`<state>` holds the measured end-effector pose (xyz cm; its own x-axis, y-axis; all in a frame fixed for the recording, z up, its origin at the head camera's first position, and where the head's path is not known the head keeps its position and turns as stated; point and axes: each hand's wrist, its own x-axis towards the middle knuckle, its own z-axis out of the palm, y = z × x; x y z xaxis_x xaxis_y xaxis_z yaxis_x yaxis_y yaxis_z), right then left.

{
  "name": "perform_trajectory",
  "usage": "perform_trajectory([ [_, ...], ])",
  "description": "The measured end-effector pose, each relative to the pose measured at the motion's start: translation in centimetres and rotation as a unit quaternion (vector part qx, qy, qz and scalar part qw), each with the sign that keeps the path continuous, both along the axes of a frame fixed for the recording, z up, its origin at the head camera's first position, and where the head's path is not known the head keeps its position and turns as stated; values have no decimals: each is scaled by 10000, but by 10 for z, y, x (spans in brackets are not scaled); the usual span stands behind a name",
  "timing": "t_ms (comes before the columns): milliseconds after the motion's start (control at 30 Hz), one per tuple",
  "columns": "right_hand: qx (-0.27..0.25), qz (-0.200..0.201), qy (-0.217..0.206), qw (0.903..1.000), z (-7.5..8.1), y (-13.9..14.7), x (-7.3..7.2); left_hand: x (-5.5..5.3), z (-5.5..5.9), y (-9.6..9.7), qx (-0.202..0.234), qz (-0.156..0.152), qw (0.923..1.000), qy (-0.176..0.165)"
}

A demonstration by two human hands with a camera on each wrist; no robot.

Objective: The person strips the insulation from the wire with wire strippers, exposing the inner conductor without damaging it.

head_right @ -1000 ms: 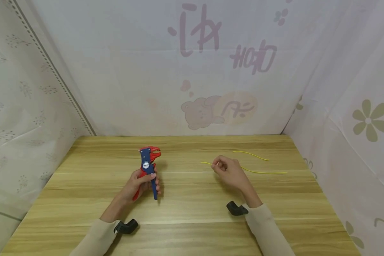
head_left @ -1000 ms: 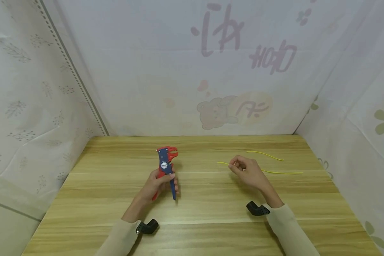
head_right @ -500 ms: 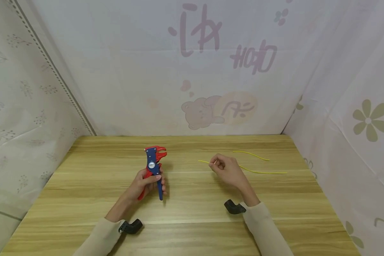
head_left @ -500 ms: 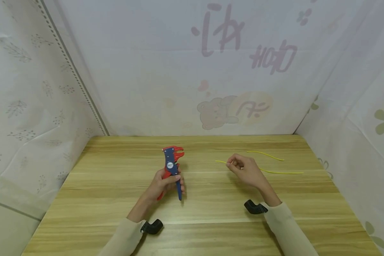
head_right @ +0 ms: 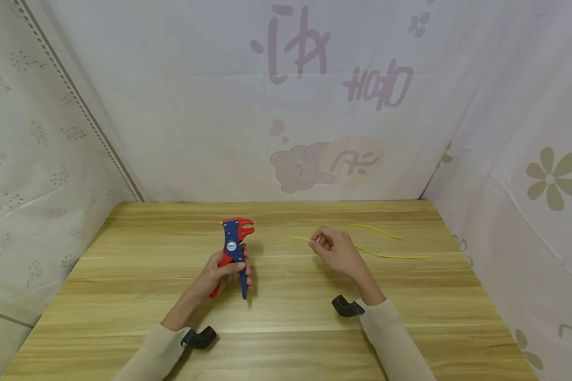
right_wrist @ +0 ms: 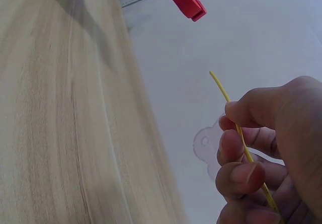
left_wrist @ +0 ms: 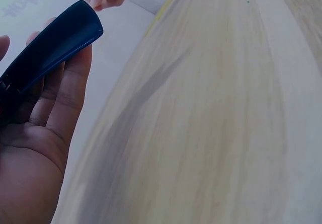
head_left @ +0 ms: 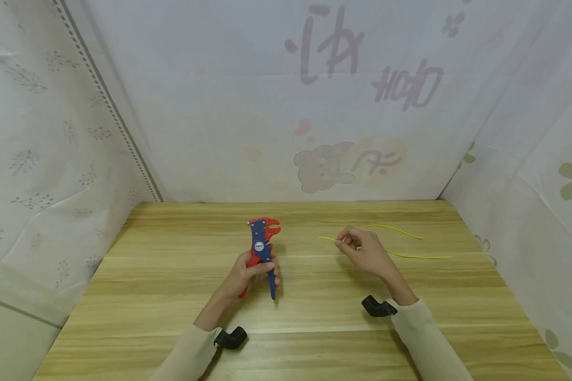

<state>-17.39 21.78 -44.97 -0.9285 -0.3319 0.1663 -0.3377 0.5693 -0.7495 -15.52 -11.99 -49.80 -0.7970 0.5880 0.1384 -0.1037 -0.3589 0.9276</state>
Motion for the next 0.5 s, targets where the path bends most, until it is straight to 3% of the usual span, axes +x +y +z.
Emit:
perform_trajectory([
  [500,26,15,90,10000,4,-3,-3,3,2,11,-133,-5,9999,38],
])
